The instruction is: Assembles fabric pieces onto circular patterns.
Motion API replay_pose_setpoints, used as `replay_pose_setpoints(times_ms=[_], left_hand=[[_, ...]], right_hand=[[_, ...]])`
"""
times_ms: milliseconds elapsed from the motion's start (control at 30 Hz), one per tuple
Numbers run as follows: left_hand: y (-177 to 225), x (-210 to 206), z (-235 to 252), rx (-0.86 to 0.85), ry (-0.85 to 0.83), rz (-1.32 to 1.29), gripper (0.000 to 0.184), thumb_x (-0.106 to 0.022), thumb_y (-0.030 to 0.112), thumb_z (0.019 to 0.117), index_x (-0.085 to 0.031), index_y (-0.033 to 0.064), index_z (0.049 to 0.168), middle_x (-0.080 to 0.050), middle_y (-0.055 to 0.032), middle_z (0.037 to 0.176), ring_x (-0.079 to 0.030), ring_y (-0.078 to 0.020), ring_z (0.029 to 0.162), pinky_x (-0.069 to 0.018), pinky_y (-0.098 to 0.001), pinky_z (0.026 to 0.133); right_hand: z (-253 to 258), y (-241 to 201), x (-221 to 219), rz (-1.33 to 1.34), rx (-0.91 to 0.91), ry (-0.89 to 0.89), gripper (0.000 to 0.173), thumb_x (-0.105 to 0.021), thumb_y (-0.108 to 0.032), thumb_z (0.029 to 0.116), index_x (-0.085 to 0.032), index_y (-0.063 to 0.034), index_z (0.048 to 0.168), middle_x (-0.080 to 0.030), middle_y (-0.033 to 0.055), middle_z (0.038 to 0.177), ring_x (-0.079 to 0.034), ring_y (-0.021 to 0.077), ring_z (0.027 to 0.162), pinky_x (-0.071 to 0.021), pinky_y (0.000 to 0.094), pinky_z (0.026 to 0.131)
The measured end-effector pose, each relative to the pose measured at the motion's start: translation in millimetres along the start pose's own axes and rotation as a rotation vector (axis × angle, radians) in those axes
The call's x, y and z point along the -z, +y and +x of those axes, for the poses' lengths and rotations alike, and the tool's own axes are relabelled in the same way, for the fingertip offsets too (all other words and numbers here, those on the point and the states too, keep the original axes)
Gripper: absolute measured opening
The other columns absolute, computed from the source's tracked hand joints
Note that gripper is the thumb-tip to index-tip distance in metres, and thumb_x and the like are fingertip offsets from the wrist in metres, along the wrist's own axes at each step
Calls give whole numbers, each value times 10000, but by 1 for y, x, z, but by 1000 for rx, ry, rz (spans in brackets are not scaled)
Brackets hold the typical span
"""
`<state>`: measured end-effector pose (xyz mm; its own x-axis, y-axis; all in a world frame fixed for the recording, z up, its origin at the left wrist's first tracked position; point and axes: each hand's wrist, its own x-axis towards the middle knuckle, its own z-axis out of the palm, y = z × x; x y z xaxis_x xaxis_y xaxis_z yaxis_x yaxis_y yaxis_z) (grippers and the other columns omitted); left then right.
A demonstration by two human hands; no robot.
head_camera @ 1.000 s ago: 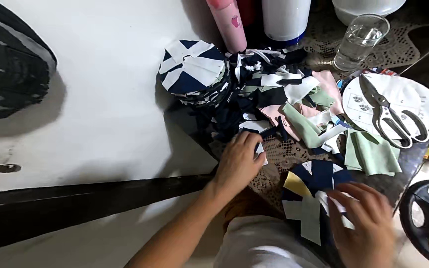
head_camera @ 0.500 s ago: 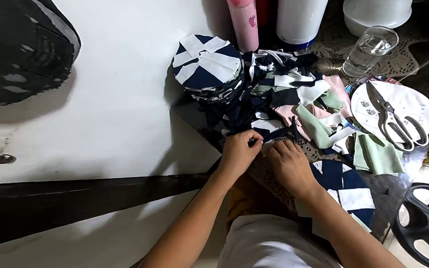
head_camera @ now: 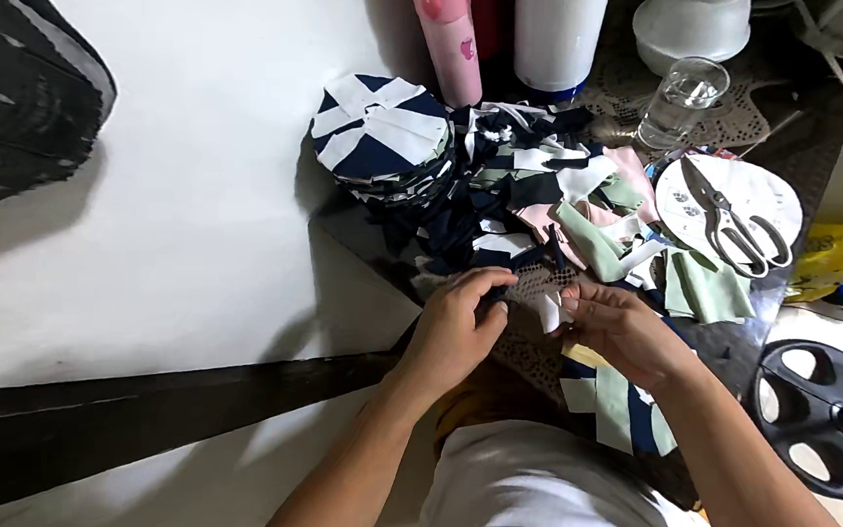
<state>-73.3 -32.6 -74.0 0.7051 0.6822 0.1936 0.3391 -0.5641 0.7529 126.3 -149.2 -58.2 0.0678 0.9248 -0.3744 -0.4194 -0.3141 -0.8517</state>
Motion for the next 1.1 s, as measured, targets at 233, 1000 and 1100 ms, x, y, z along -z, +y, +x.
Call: replay_pose_setpoints(times_ms=[233,1000,1100], left_hand=[[33,-46,-39,-304,175,-105,393,-735,280,942,-642,13,1216,-695,-122,1193,-635,-108,1182,-514,-238,1016],[36,-53,-22,230,-104,-653,91,-654,57,934,-706,85,1003,-723,50,896,-691,-43,804,-590,-201,732],[46,-53,-16,216,-191,-640,120,-616,66,968,-716,55,1034,-732,36,896,-699,-48,800,-596,-203,731]], right_hand=[[-33,19,-19,171,40,163,199,-497,-79,1044,-662,-63,933,-703,5,841,-686,75,772,-587,241,732],[-81,116,32,-1479,629,516,363,-499,-307,1021,-684,-216,1319,-625,101,1427,-544,386,1345,-410,577,1083],[-78,121,9,-1462,570,671,368,-508,-290,1012,-687,-184,1316,-631,126,1415,-565,402,1319,-427,582,1058]])
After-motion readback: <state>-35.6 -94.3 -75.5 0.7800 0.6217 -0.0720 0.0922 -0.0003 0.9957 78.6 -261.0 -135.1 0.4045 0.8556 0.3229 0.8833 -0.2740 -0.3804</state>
